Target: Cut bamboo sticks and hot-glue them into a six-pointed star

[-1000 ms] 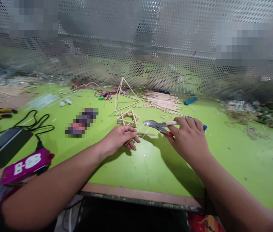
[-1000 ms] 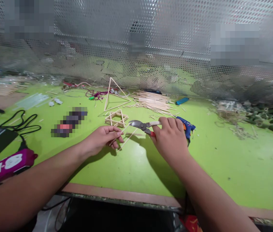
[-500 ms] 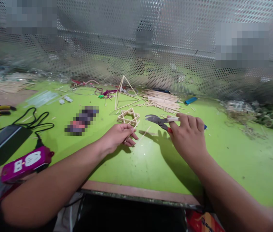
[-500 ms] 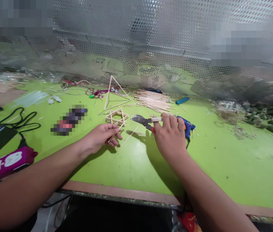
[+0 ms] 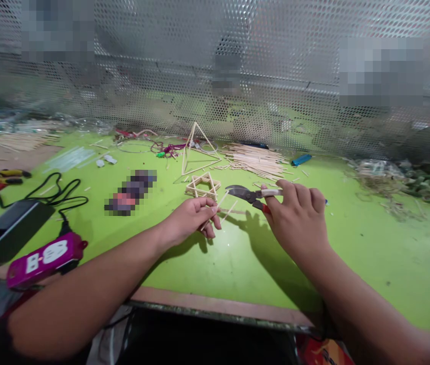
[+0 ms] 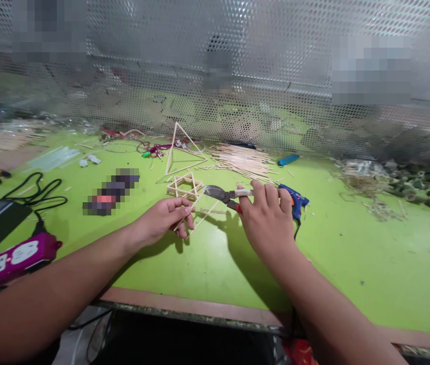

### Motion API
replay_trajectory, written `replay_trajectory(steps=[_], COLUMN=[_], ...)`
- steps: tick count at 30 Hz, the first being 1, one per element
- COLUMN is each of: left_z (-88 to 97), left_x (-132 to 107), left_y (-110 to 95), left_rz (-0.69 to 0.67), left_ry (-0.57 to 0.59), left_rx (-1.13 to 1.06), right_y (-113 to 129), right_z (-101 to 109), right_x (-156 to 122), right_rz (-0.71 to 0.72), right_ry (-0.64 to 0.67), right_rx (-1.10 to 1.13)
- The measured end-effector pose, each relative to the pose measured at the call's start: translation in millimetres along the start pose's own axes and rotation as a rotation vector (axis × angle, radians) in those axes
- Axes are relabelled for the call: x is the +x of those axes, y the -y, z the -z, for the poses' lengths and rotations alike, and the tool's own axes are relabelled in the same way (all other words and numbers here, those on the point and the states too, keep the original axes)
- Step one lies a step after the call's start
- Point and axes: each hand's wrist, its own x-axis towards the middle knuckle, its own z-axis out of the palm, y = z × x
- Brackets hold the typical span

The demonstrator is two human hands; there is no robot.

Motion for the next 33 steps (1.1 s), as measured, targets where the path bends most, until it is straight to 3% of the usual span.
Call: replay_trajectory(steps=[6, 9, 13, 18, 25, 33], left_z=[0.7, 2.3, 2.2, 2.4, 1.8, 3.6], left_x=[2.9, 3.5, 3.9, 4.2, 2.3, 1.9], left_y=[-6.4, -4.8, 2.2, 9.5, 10.8, 11.1], left_rz=[0.048, 0.042, -0.025, -0.16, -0.19, -0.17], left_ry=[-0.163, -0.154, -0.103, -0.074, -0.1, -0.109], left_rx=[-0.021, -0.047, -0.032, 0.015, 0.068, 0.117], right_y=[1.0, 0.4, -2.2, -7.1, -11.6, -14.7], right_z=[2.4, 4.7, -0.7, -12.1, 0.4, 3.9], right_x=[0.4, 0.0, -0.1, 5.3, 17.7, 19.0], right_rz=[0.0, -0.011, -0.062, -0.117, -0.122, -0.192], right_ry=[-0.056, -0.017, 0.115, 0.405, 0.658, 0.767], right_rx=[-0.011, 0.013, 0.142, 0.579, 1.085, 1.192])
